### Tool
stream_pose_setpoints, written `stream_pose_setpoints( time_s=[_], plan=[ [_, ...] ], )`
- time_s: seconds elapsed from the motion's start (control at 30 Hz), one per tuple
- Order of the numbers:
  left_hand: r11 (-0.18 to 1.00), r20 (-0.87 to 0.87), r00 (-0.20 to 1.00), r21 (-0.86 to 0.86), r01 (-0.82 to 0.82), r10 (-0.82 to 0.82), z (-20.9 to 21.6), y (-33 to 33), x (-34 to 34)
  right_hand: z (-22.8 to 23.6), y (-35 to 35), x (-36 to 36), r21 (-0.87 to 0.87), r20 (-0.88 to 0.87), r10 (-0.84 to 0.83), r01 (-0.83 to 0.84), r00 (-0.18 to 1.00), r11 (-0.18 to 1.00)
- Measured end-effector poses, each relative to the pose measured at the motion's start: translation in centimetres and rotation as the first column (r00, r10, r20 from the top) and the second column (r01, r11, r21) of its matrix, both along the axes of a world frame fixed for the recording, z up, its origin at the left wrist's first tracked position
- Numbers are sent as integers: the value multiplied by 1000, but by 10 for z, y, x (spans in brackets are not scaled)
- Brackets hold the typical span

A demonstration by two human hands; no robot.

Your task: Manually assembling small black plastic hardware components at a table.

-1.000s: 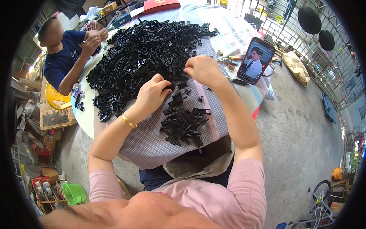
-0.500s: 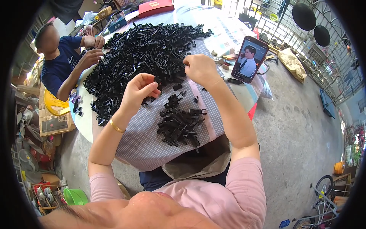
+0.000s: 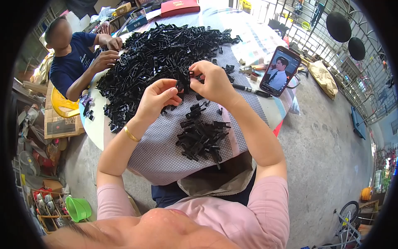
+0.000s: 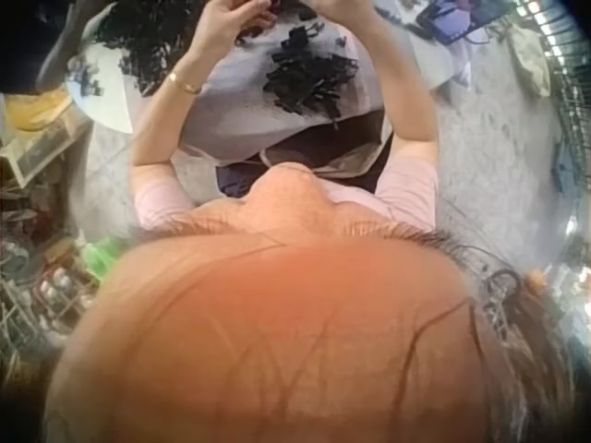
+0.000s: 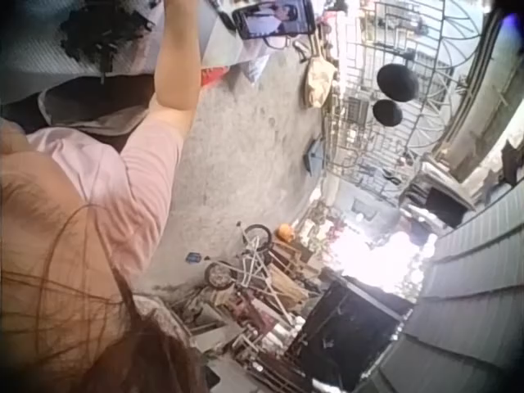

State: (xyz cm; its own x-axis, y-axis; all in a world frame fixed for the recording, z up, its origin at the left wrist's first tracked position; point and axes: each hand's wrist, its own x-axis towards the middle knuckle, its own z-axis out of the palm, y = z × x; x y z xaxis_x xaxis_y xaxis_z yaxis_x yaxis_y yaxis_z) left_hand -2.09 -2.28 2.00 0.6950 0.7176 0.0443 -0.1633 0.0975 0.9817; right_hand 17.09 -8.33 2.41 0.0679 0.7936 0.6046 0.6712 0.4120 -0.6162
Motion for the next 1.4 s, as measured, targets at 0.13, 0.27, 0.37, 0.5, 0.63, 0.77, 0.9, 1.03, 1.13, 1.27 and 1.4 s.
stream_pose_setpoints(
  time_s=[0.13, 0.27, 0.37, 0.5, 0.63, 0.77, 0.9, 1.03, 1.13, 1.27, 1.4],
  plan=[
    [983, 13, 998, -173, 63, -62, -6, 9, -4, 2, -6, -14, 96, 85, 76, -84, 993, 992],
    [962, 31, 999, -271, 28, -20, -6, 11, -4, 3, -7, -12, 60, 126, 174, -182, 977, 981],
    [957, 50, 999, -289, -7, 22, -4, 9, -5, 2, -8, -12, 66, 189, 200, -215, 962, 974],
    [963, 30, 997, -262, -59, 69, -1, 5, -4, 4, -11, -17, 116, 276, 132, -169, 952, 979],
    [957, 20, 995, -277, -87, 96, -1, 6, -6, 6, -13, -22, 82, 147, 111, -124, 983, 989],
    [956, 32, 993, -277, -101, 114, -1, 6, -5, 5, -11, -21, 229, 292, 127, -199, 948, 953],
    [957, 26, 996, -280, -78, 89, -1, 7, -7, 5, -11, -24, 236, 375, 123, -223, 919, 946],
    [977, 4, 998, -207, -56, 58, 5, -1, -6, 2, -11, -24, 230, 361, 58, -149, 931, 962],
    [995, -26, 995, 32, -94, 95, 6, -5, -5, 2, -9, -24, 228, 250, 98, -157, 963, 961],
    [981, -51, 993, 170, -95, 105, 8, -8, -4, 8, -9, -17, -180, -251, 304, -353, 919, 918],
    [950, -63, 994, 304, -67, 90, 5, -12, -4, 9, -11, -12, -185, -264, 275, -328, 924, 926]
  ],
)
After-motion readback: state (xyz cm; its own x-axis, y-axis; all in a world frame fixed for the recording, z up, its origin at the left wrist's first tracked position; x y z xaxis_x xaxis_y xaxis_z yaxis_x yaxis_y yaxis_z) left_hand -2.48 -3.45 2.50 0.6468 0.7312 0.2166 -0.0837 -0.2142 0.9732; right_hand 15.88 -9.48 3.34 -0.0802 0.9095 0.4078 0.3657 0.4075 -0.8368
